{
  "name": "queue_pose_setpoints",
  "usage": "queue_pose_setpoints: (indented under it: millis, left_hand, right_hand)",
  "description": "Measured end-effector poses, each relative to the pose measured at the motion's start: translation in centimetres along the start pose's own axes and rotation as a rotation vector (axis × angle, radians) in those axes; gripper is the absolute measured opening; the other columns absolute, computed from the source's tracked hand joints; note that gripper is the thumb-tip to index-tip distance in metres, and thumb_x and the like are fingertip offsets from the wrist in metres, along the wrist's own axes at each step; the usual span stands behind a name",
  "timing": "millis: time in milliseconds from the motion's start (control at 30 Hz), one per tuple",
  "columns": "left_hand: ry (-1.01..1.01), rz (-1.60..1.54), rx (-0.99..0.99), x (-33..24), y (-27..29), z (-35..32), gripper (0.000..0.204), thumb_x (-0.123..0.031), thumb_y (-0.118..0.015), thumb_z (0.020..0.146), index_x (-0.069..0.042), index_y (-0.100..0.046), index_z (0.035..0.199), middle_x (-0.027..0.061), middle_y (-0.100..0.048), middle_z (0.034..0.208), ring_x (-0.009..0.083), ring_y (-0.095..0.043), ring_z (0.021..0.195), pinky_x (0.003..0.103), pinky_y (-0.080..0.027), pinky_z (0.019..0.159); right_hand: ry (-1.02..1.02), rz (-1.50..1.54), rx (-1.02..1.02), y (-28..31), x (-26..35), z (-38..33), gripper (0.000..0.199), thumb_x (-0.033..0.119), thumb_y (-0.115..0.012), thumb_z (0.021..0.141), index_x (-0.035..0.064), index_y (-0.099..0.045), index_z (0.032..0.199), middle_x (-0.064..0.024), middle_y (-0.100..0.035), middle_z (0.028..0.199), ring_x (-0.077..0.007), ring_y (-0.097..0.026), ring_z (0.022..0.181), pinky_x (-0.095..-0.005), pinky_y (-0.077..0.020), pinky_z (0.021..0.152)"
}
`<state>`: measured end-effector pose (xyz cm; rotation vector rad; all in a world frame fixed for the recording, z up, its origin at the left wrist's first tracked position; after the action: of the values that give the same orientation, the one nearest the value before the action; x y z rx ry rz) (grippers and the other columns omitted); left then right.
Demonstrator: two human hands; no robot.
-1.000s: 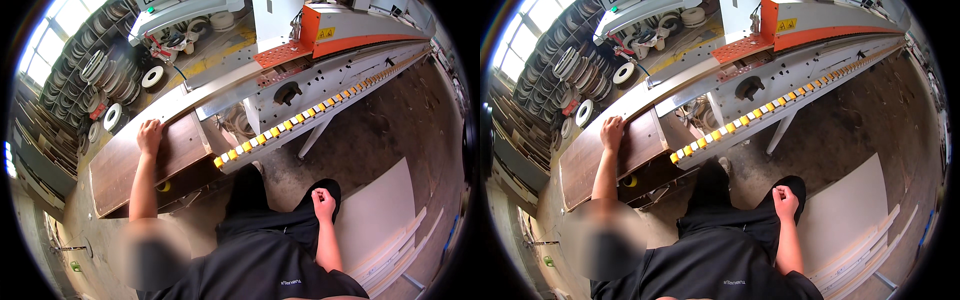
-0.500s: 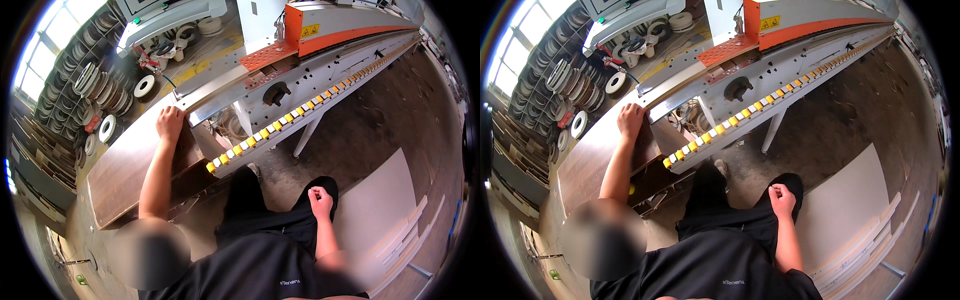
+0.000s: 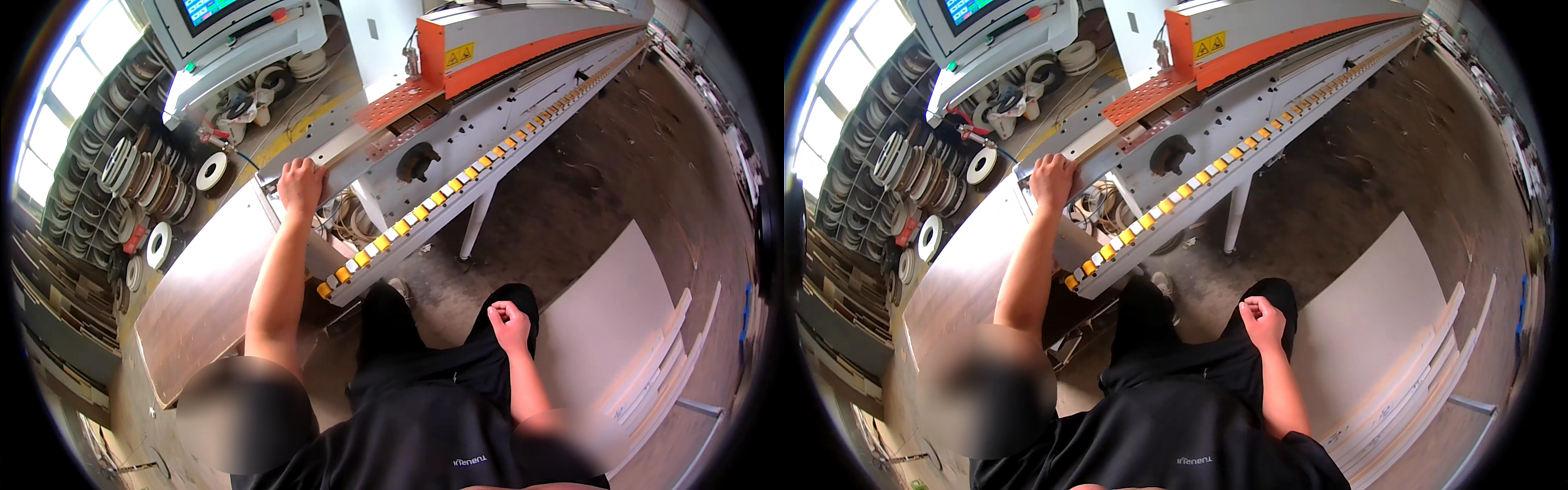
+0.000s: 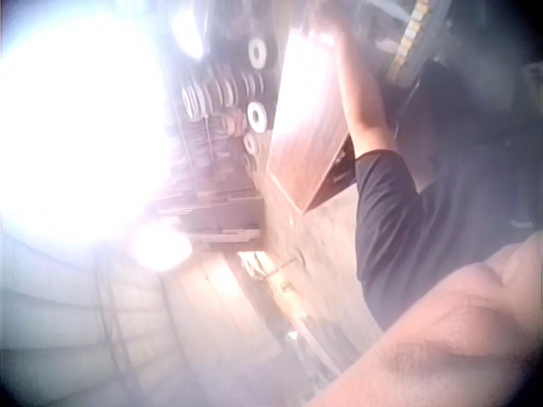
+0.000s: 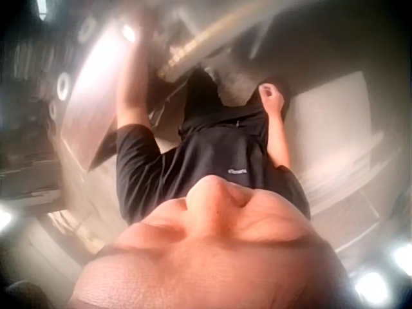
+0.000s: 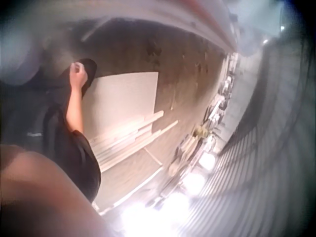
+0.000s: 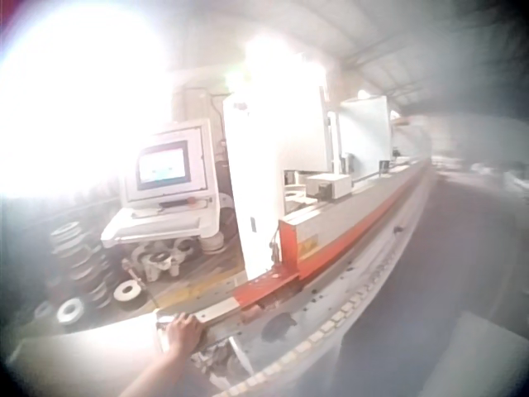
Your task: The person repeatedly picks up white wooden planks from a stack on the floor and places them onto a conveyor belt of a woodworking machine. The person handles the planks one at a time, ensuring they are positioned correctly on the belt before moving to the next piece.
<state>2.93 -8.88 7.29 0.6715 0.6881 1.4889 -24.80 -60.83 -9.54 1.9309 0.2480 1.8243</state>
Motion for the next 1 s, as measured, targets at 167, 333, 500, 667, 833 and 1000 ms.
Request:
queue_pose_setpoints:
  millis: [167, 333, 500, 667, 833, 1000]
  left_hand:
    - [-0.02, -0.011, 0.015, -3.2, -1.7, 2.2, 0.024, -0.035, -0.073, 0.098, -0.012, -0.077, 0.095, 0.0064, -0.077, 0.105, 0.0325, -0.072, 0.108, 0.046, -0.062, 0.087]
    - [-0.099, -0.173, -0.054, -4.2, -1.2, 2.5, 0.015, -0.027, -0.073, 0.097, -0.013, -0.075, 0.1, 0.0062, -0.076, 0.106, 0.0329, -0.071, 0.108, 0.046, -0.06, 0.09]
    - [0.096, -0.189, 0.12, -2.4, -4.1, 2.8, 0.023, -0.035, -0.069, 0.1, -0.013, -0.077, 0.105, 0.0125, -0.081, 0.111, 0.0371, -0.078, 0.103, 0.049, -0.061, 0.085]
    - [0.13, 0.061, 0.267, 4.1, -9.0, 3.1, 0.026, -0.037, -0.064, 0.098, -0.017, -0.08, 0.095, 0.0162, -0.083, 0.099, 0.0414, -0.08, 0.092, 0.058, -0.06, 0.074]
    - [0.01, -0.19, 0.223, -1.0, -4.8, 2.4, 0.031, -0.044, -0.061, 0.105, -0.016, -0.077, 0.107, 0.0148, -0.081, 0.101, 0.043, -0.076, 0.092, 0.057, -0.055, 0.077]
    - [0.013, -0.194, 0.292, -3.0, -4.3, 2.7, 0.034, -0.043, -0.06, 0.106, -0.013, -0.076, 0.11, 0.0172, -0.08, 0.103, 0.0458, -0.075, 0.096, 0.058, -0.055, 0.08]
  right_hand:
    - [0.024, 0.022, -0.024, 0.1, 0.2, -0.2, 0.017, 0.021, -0.085, 0.099, 0.005, -0.08, 0.103, -0.0034, -0.081, 0.084, -0.0084, -0.074, 0.073, -0.0262, -0.0581, 0.071]
    - [0.033, 0.04, -0.041, 0.4, 0.1, -0.7, 0.018, 0.022, -0.085, 0.098, 0.0058, -0.081, 0.104, -0.005, -0.083, 0.086, -0.0104, -0.077, 0.075, -0.0272, -0.0601, 0.073]
    - [0.053, 0.013, -0.066, 1.3, -0.6, -1.0, 0.02, 0.026, -0.086, 0.098, 0.0071, -0.081, 0.105, -0.0064, -0.083, 0.088, -0.0143, -0.08, 0.078, -0.0295, -0.0613, 0.074]
    - [-0.006, 0.12, -0.142, 3.2, -1.3, -1.6, 0.021, 0.024, -0.083, 0.103, 0.0051, -0.08, 0.112, -0.0044, -0.083, 0.096, -0.0097, -0.078, 0.088, -0.0303, -0.0619, 0.081]
    - [-0.213, -0.25, -0.54, 14.0, -7.3, -6.3, 0.021, 0.034, -0.08, 0.099, 0.0158, -0.082, 0.109, -0.0068, -0.083, 0.1, -0.0263, -0.079, 0.092, -0.0409, -0.0619, 0.083]
    - [-0.532, -0.677, -0.821, 26.0, -20.0, -17.8, 0.056, 0.037, -0.082, 0.097, 0.0118, -0.068, 0.145, -0.0139, -0.07, 0.147, -0.0366, -0.063, 0.138, -0.0475, -0.0521, 0.116]
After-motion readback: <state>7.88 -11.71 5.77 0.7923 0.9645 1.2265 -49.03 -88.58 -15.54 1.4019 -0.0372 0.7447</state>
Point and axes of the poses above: each hand's wrist, its own z-axis towards the middle knuckle, its own y-axis out of the back of the hand, x = y × z, the point moved 7 cm from there along z, towards the middle knuckle
